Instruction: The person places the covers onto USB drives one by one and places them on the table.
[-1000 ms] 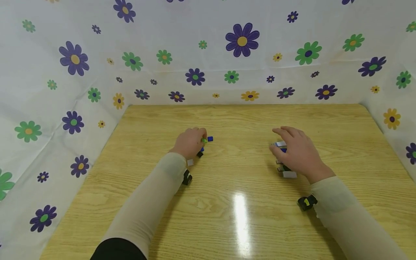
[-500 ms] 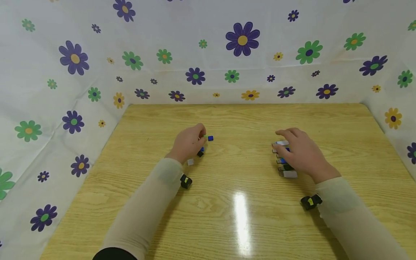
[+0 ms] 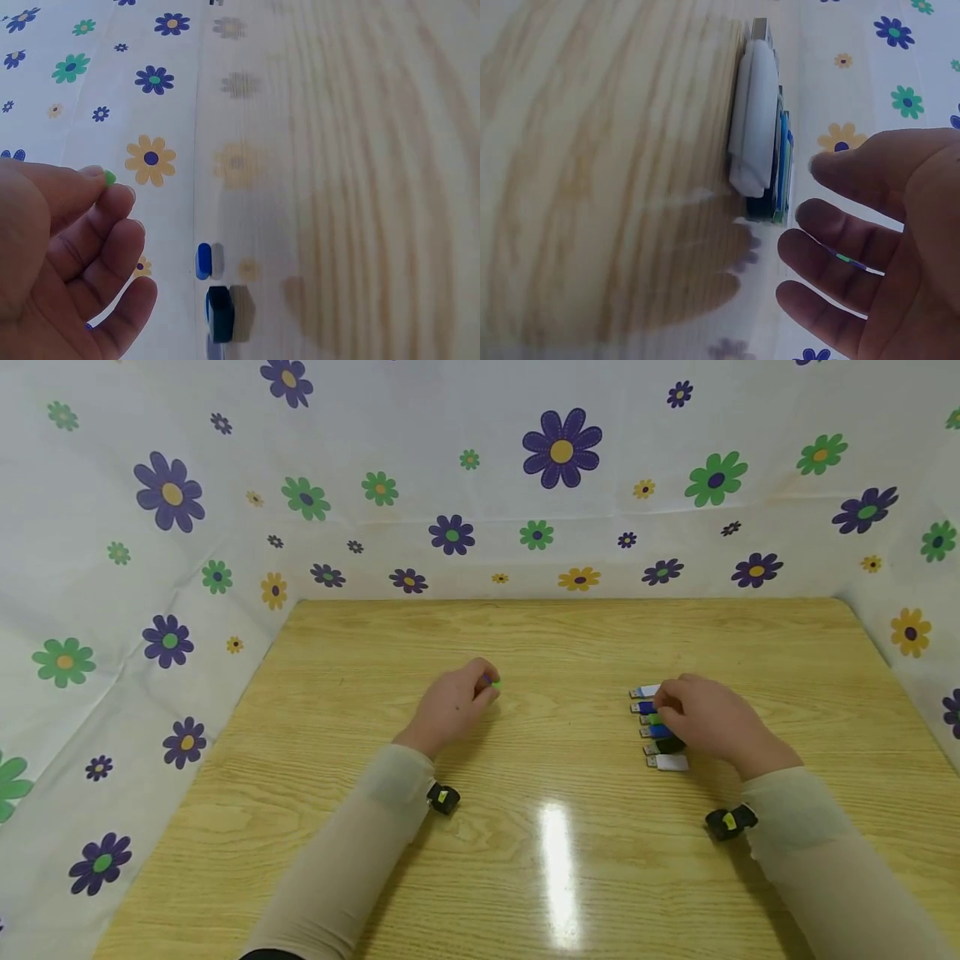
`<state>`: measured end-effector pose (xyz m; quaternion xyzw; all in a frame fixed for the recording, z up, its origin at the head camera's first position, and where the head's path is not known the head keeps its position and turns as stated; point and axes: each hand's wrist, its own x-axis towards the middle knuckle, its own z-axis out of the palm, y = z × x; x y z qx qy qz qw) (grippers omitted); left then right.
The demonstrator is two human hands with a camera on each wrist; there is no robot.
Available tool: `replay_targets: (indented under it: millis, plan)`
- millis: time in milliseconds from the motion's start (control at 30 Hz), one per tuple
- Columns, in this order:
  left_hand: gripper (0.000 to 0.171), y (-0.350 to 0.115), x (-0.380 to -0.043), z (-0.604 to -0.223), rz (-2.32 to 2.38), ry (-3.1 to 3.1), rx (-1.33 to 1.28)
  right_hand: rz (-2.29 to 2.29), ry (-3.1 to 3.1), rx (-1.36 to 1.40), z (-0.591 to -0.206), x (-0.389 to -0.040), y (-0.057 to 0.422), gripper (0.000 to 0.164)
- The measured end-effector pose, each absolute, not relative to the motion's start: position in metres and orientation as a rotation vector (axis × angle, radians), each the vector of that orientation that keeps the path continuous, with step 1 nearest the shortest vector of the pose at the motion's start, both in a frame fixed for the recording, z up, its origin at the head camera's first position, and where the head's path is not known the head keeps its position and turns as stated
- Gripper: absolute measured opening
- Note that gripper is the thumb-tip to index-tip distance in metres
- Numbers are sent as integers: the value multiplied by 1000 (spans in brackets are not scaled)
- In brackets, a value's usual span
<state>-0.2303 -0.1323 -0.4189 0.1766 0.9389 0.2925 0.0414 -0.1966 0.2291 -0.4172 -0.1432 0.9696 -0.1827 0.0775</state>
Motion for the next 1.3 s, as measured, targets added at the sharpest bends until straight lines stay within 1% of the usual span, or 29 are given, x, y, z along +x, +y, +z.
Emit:
replay_targets:
  millis: [200,433,667,867,1000,1100,1300]
  plan:
    - [19,-126,-228,-423,941,2828,535,-455,2866,-443,-418,-201,231,8]
    - [18,-124,-227,-424,953,2794,536,-389,2851,-421,-418,-205,229,6]
    - [18,-122,-229,-424,933,2773,558,-385,2791,-332,-418,-211,230,9]
    - [18,-116,-229,-422,954,2759,576,-408,2786,-374,-421,-214,235,4]
    - [18,-111,-228,-421,979,2739,594,-495,2796,-341,-417,-210,236,7]
    - [18,-109,-227,-421,996,2727,619,-619,2807,-307,-411,-204,233,12]
    - [19,-104,-223,-426,1073,2683,677,-912,2766,-417,-411,-196,214,14]
